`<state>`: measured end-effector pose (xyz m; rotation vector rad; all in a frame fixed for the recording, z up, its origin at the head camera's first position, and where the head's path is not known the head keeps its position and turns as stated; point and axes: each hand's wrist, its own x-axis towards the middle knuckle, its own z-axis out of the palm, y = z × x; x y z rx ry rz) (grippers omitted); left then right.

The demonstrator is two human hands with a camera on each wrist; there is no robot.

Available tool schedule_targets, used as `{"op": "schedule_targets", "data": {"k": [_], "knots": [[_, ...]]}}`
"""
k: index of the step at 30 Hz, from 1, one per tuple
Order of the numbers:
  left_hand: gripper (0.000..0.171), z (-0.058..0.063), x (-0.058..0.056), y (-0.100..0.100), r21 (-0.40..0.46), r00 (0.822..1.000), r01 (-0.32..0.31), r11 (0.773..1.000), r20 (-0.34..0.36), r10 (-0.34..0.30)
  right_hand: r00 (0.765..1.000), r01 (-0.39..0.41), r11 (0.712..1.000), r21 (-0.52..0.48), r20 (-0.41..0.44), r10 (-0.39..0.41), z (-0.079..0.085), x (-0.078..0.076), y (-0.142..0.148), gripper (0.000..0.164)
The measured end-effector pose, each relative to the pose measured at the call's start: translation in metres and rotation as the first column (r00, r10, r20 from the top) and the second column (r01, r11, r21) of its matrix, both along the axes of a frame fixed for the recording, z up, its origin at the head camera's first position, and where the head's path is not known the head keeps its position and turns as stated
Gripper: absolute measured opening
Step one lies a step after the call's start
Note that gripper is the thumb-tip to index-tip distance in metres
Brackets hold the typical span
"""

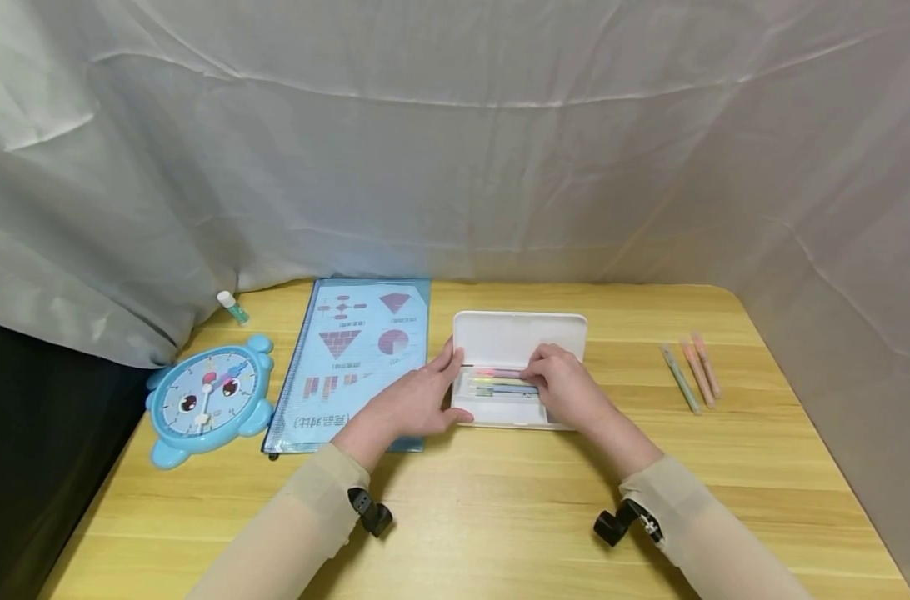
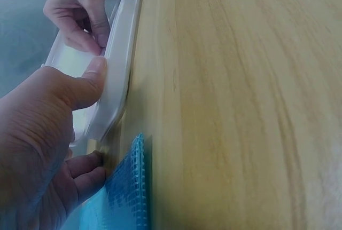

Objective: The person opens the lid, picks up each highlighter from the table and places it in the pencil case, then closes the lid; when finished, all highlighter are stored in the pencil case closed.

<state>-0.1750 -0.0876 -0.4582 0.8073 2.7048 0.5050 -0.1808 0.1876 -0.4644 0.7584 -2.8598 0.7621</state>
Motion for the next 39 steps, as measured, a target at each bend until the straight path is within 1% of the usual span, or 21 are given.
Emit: {"op": "schedule_targets", "data": {"k": [3,8,12,16,18,23,30,33,36,39], "knots": [[0.108,0.000,0.000,0.000,0.004,1.000,-0.001,1.000,-0.003,0.001,1.000,-0.001,1.000,-0.013,-0.009,0.001,-0.001,0.000,0.002,0.020],[0.109,0.000,0.000,-0.001,0.017,1.000,0.004,1.000,-0.012,-0.004,1.000,-0.007,0.997,-0.075,0.001,0.007,0.000,0.000,0.009,0.011],[0.110,0.000,0.000,-0.003,0.029,1.000,0.014,0.999,-0.023,-0.013,1.000,-0.006,0.990,-0.143,0.016,0.009,0.009,0.003,0.017,0.010],[0.110,0.000,-0.001,-0.004,0.030,0.999,0.021,0.999,-0.036,-0.020,1.000,0.002,0.978,-0.209,-0.013,-0.005,0.020,0.008,0.028,0.013],[0.110,0.000,-0.001,-0.004,0.029,0.999,0.021,0.999,-0.037,-0.020,0.999,0.010,0.975,-0.221,-0.033,-0.017,0.025,0.011,0.035,0.013],[0.109,0.000,-0.001,-0.005,0.026,0.999,0.016,1.000,-0.029,-0.016,0.995,0.049,0.972,-0.231,-0.077,-0.069,0.034,0.018,0.056,0.013],[0.109,-0.001,-0.002,-0.005,0.019,0.999,0.020,1.000,-0.037,-0.019,0.974,0.118,0.965,-0.235,-0.160,-0.158,0.043,0.033,0.092,0.014],[0.109,-0.001,-0.001,-0.005,0.014,0.999,0.022,1.000,-0.035,-0.021,0.967,0.147,0.953,-0.265,-0.163,-0.195,0.042,0.040,0.108,0.015],[0.109,0.000,-0.001,-0.004,0.018,0.999,0.027,0.999,-0.033,-0.026,0.960,0.193,0.939,-0.285,-0.143,-0.241,0.038,0.046,0.126,0.016],[0.109,0.001,0.000,-0.004,0.023,0.999,0.029,0.999,-0.036,-0.029,0.951,0.251,0.925,-0.286,-0.103,-0.290,0.034,0.053,0.144,0.017]]}}
